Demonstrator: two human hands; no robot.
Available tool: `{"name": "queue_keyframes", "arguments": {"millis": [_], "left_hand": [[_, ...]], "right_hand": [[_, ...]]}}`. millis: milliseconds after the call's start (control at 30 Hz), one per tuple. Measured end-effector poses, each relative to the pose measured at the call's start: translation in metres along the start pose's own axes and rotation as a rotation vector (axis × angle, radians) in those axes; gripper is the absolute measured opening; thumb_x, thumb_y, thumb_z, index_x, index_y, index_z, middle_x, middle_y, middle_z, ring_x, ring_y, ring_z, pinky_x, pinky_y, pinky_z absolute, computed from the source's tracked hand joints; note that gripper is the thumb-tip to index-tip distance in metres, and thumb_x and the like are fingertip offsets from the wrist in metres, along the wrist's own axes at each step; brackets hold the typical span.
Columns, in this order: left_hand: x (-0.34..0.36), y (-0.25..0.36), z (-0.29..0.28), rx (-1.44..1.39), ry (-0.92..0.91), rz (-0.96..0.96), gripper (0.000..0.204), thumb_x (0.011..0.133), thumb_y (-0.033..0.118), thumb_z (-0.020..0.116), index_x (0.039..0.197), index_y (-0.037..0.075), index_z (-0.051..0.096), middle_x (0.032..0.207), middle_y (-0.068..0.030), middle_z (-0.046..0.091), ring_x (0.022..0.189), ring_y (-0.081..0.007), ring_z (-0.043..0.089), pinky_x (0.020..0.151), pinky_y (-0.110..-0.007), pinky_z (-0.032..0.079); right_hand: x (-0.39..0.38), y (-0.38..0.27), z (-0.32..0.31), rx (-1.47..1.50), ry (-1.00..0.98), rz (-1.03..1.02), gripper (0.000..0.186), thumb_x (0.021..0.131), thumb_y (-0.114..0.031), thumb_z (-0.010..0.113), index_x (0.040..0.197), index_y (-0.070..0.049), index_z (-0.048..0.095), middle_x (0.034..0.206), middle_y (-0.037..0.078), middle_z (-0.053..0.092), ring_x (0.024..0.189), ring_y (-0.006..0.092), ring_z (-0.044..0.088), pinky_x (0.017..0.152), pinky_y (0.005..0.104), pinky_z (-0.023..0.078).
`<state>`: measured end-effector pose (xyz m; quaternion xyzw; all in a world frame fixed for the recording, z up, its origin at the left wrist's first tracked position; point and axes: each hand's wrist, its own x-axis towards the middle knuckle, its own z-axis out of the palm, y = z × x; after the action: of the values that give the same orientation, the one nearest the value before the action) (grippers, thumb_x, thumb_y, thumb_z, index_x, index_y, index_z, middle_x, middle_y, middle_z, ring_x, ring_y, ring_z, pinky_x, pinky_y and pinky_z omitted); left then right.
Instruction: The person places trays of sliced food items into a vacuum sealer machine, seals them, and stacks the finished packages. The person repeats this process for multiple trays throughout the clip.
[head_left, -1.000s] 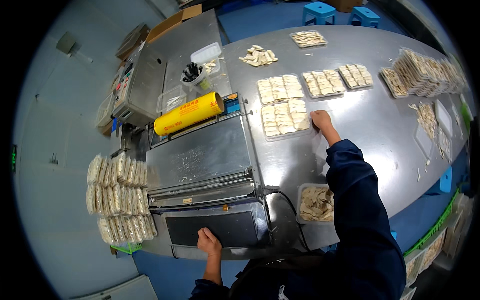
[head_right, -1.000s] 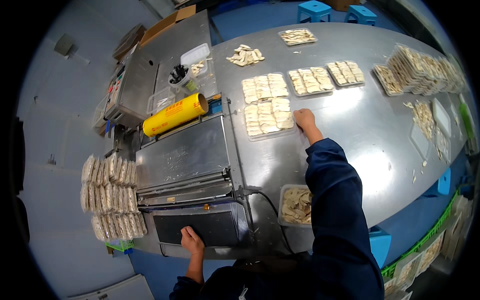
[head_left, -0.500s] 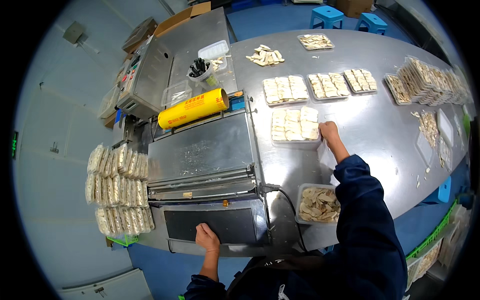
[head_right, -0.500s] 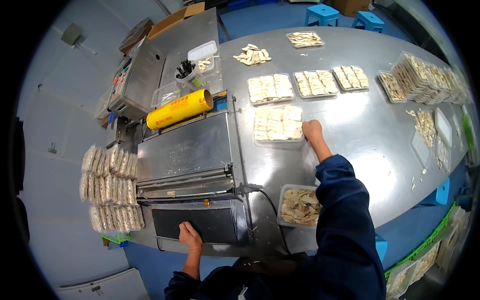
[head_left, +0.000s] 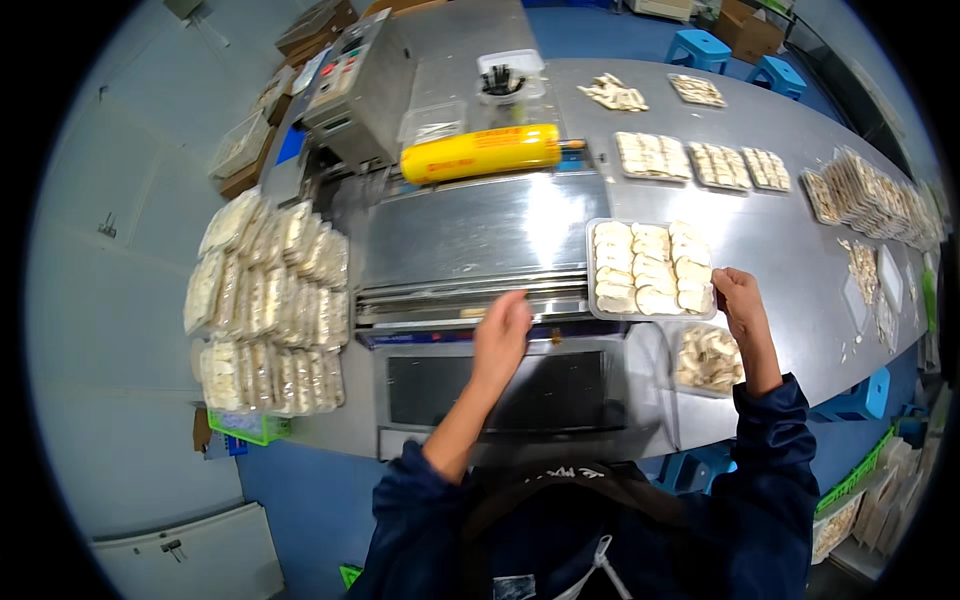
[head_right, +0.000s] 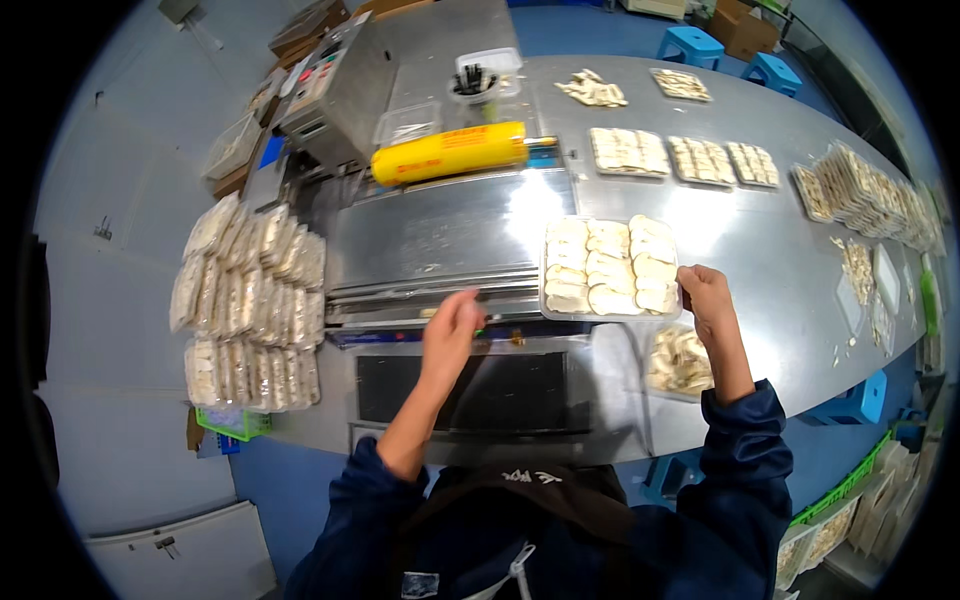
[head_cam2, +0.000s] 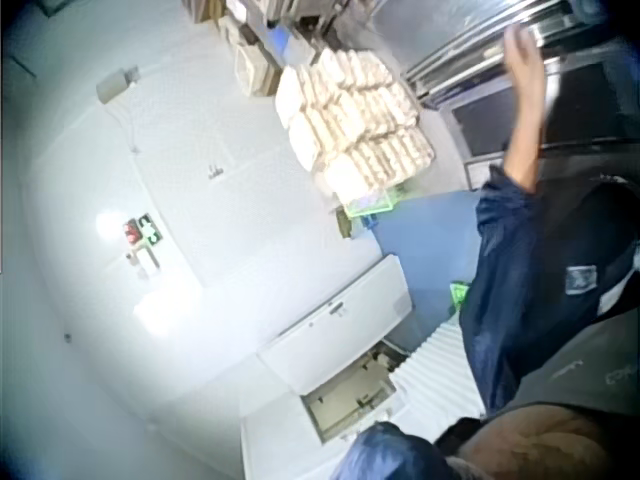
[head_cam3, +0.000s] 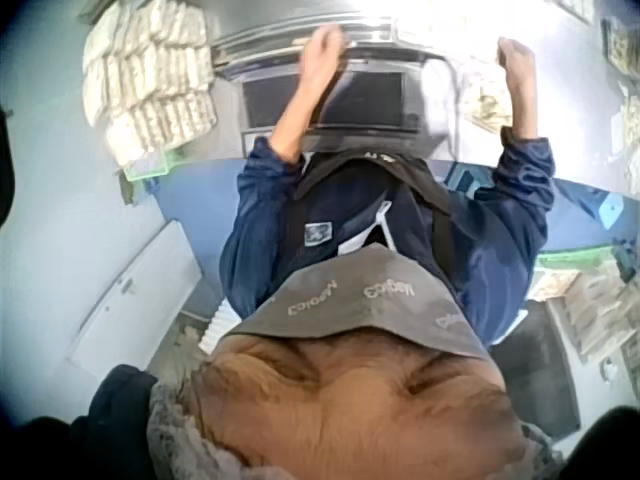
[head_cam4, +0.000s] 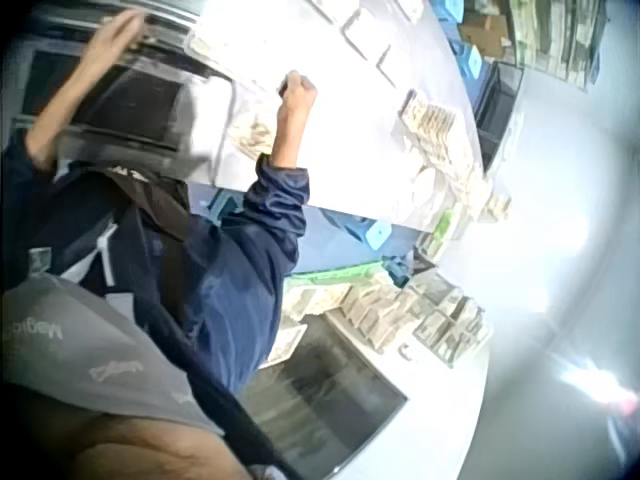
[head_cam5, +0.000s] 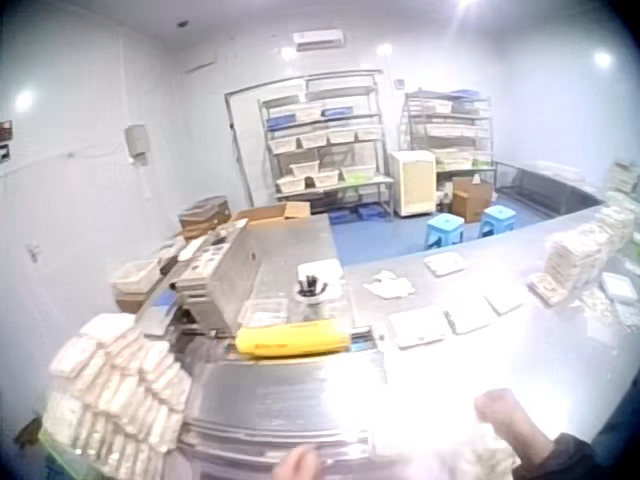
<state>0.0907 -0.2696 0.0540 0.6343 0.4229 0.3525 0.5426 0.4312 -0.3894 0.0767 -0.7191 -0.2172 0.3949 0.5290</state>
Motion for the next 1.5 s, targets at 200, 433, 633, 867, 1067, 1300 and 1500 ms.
{"name": "queue_keyframes", "arguments": {"millis": [200,433,633,867,1067,1300,1500], "left_hand": [[0.069,0.018,-0.077,-0.064,-0.289,-0.132,0.032,0.093,0.023,0.045,0.112,0.000,0.057,0.091,-0.0023,0.060,0.080,-0.0091,0.053,0.069,-0.024,0.044],[0.124,-0.004,-0.144,-0.015,-0.139,-0.230,0.024,0.086,0.010,0.054,0.106,-0.002,0.060,0.086,-0.0043,0.063,0.072,-0.0085,0.055,0.064,-0.023,0.045],[0.165,-0.057,-0.159,-0.089,-0.062,-0.293,0.019,0.084,0.004,0.054,0.100,-0.004,0.060,0.076,-0.0022,0.060,0.061,-0.0079,0.049,0.056,-0.022,0.041],[0.167,-0.078,-0.159,0.024,-0.053,-0.333,0.019,0.082,0.003,0.054,0.099,-0.005,0.060,0.073,-0.0023,0.059,0.061,-0.0077,0.050,0.056,-0.022,0.040],[0.146,-0.066,-0.175,0.355,0.109,-0.061,0.024,0.082,0.010,0.055,0.103,-0.002,0.058,0.083,-0.0110,0.062,0.073,-0.0187,0.059,0.070,-0.030,0.047],[0.073,-0.029,-0.209,0.855,0.093,0.286,0.035,0.071,0.011,0.065,0.105,0.005,0.057,0.096,-0.0119,0.055,0.096,-0.0327,0.049,0.083,-0.040,0.039],[0.082,-0.017,-0.209,0.947,-0.291,0.647,0.042,0.066,0.008,0.069,0.107,0.008,0.057,0.096,-0.0079,0.054,0.092,-0.0279,0.052,0.077,-0.037,0.041]], "right_hand": [[-0.025,-0.019,0.126,0.019,-0.011,-0.043,0.023,0.083,-0.016,0.056,0.075,0.004,0.061,0.060,-0.001,0.051,0.051,0.0068,0.042,0.046,0.0228,0.032],[0.024,-0.017,0.229,-0.096,0.032,-0.112,0.024,0.080,-0.015,0.057,0.069,0.006,0.059,0.058,0.003,0.053,0.052,0.0099,0.046,0.047,0.0267,0.036],[0.080,0.009,0.274,-0.486,0.113,-0.154,0.024,0.075,-0.019,0.054,0.075,0.002,0.064,0.070,0.024,0.060,0.067,0.0363,0.061,0.063,0.0403,0.047],[0.087,0.023,0.279,-0.537,0.129,-0.356,0.020,0.077,-0.016,0.054,0.080,0.001,0.063,0.088,0.021,0.060,0.084,0.0379,0.058,0.075,0.0400,0.046],[0.070,-0.014,0.266,-0.690,0.206,-0.613,0.015,0.079,-0.014,0.055,0.082,-0.001,0.062,0.087,0.020,0.061,0.079,0.0375,0.058,0.071,0.0401,0.046],[0.001,-0.019,0.191,-1.018,0.137,-0.330,0.016,0.076,-0.017,0.058,0.076,-0.002,0.064,0.074,0.017,0.060,0.073,0.0349,0.057,0.066,0.0407,0.046],[-0.012,-0.029,0.192,-1.122,-0.265,-0.965,0.029,0.070,-0.014,0.067,0.096,-0.006,0.057,0.083,0.010,0.055,0.080,0.0278,0.054,0.068,0.0370,0.045]]}}
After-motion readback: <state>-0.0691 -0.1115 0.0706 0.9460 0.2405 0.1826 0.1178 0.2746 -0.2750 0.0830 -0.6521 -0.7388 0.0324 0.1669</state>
